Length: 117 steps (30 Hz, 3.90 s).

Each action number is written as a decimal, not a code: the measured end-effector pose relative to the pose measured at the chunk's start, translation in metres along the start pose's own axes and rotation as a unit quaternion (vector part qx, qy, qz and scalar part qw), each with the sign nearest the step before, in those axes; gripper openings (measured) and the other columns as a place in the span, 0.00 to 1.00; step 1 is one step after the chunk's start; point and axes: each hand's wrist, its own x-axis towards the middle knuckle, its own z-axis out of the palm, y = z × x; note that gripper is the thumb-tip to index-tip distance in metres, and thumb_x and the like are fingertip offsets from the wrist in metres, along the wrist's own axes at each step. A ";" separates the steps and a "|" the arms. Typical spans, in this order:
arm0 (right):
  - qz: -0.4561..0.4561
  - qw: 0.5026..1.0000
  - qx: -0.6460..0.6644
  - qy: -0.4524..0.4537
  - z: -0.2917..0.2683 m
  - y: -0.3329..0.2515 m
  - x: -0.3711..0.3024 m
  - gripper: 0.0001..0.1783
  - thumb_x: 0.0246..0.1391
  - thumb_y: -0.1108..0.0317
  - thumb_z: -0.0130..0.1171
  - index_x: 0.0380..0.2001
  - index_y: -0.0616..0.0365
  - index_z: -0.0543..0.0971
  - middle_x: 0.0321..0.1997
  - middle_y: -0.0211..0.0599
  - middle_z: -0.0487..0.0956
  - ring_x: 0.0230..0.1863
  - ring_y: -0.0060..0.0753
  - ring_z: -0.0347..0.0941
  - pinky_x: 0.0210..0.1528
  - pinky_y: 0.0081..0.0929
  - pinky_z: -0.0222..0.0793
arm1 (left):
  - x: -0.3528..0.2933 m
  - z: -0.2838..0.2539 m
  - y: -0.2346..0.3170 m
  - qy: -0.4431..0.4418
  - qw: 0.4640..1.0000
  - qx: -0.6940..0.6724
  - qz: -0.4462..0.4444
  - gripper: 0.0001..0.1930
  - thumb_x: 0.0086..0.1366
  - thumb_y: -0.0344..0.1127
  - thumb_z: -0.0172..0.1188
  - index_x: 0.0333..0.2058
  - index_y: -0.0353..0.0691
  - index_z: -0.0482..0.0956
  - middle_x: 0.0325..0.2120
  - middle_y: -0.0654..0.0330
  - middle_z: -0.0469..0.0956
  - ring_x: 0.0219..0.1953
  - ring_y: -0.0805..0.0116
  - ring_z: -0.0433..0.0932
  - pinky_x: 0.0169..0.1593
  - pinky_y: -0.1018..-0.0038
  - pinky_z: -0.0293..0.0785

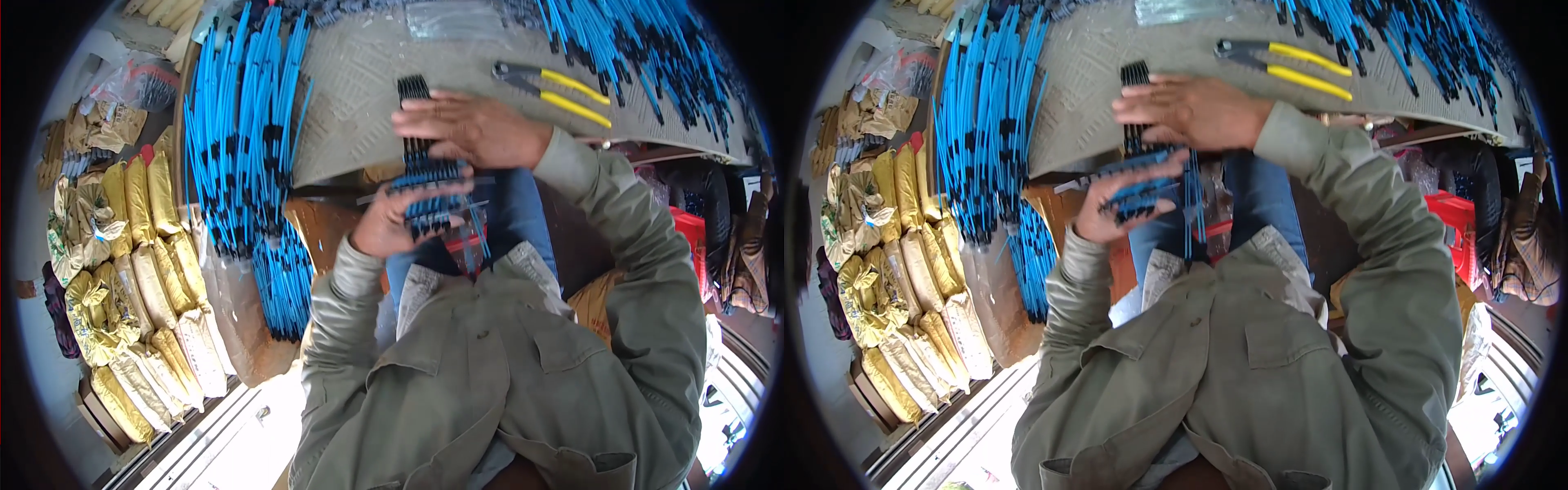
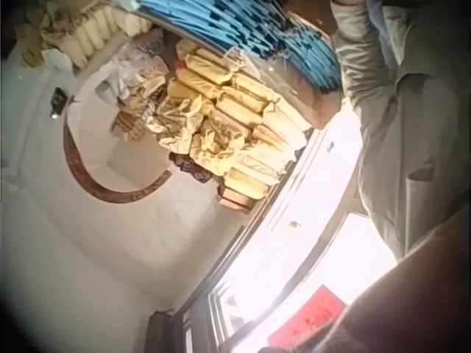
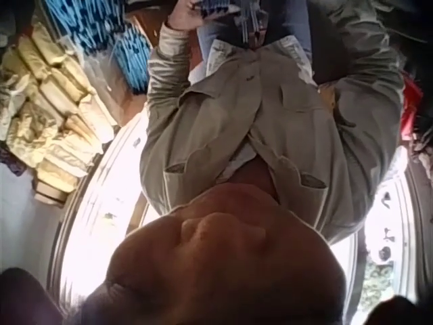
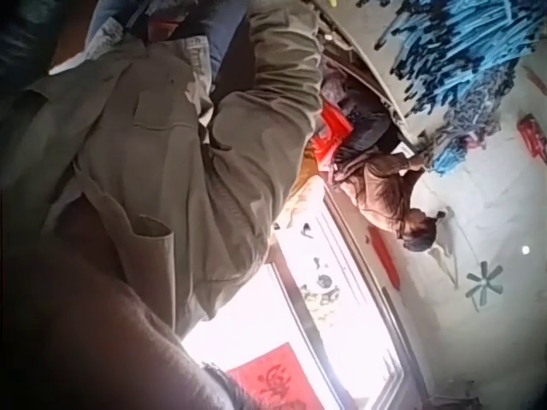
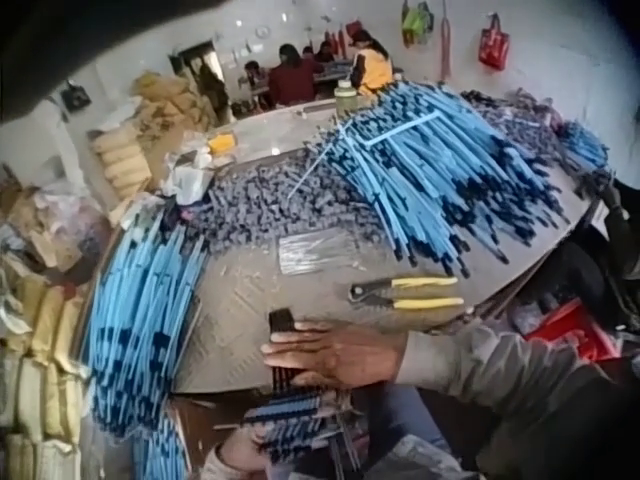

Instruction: The person assembles blue tubes and hub components into a unit, securing the parts with pliers.

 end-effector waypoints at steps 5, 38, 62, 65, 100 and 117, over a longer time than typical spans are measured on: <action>0.041 0.997 0.065 0.033 0.002 0.001 0.005 0.26 0.58 0.55 0.43 0.58 0.48 0.60 0.59 0.32 0.66 0.59 0.40 0.61 0.59 0.36 0.57 | -0.001 -0.019 0.018 -0.068 0.987 -0.070 -0.128 0.29 0.48 0.23 0.64 0.52 0.40 0.70 0.49 0.59 0.72 0.48 0.72 0.71 0.53 0.74 0.66; 0.281 0.944 -0.172 0.018 -0.077 0.101 0.049 0.06 0.48 0.66 0.53 0.26 0.57 0.76 0.31 0.33 0.75 0.38 0.42 0.72 0.39 0.35 0.68 | 0.038 -0.050 0.001 -0.177 0.871 0.457 0.049 0.37 0.45 0.29 0.56 0.59 0.43 0.59 0.59 0.61 0.59 0.61 0.65 0.58 0.63 0.67 0.52; 0.225 0.966 -0.043 0.118 -0.033 0.019 -0.013 0.12 0.44 0.74 0.55 0.35 0.52 0.77 0.28 0.36 0.71 0.26 0.43 0.72 0.24 0.33 0.66 | 0.040 -0.048 0.006 -0.159 0.873 0.460 0.024 0.27 0.55 0.31 0.45 0.57 0.42 0.62 0.58 0.59 0.60 0.60 0.64 0.59 0.62 0.67 0.55; 0.222 0.958 -0.079 0.162 -0.034 0.030 -0.018 0.12 0.42 0.74 0.56 0.34 0.51 0.78 0.28 0.35 0.71 0.24 0.42 0.72 0.22 0.32 0.65 | 0.042 -0.046 0.007 -0.162 0.872 0.461 0.017 0.27 0.55 0.31 0.45 0.57 0.42 0.62 0.58 0.60 0.61 0.60 0.64 0.60 0.62 0.67 0.55; 0.197 0.969 -0.133 0.065 -0.040 0.032 0.010 0.07 0.45 0.72 0.54 0.30 0.50 0.77 0.25 0.33 0.70 0.25 0.42 0.71 0.22 0.35 0.64 | 0.035 -0.053 -0.006 -0.175 0.882 0.437 0.030 0.50 0.33 0.30 0.66 0.60 0.42 0.55 0.62 0.60 0.53 0.63 0.65 0.52 0.64 0.67 0.51; 0.179 0.973 -0.147 0.000 -0.043 0.036 0.029 0.03 0.47 0.72 0.52 0.28 0.52 0.72 0.27 0.34 0.71 0.26 0.46 0.71 0.23 0.38 0.63 | 0.034 -0.053 -0.002 -0.179 0.900 0.397 0.013 0.49 0.31 0.26 0.62 0.60 0.43 0.55 0.62 0.62 0.52 0.64 0.66 0.51 0.65 0.68 0.48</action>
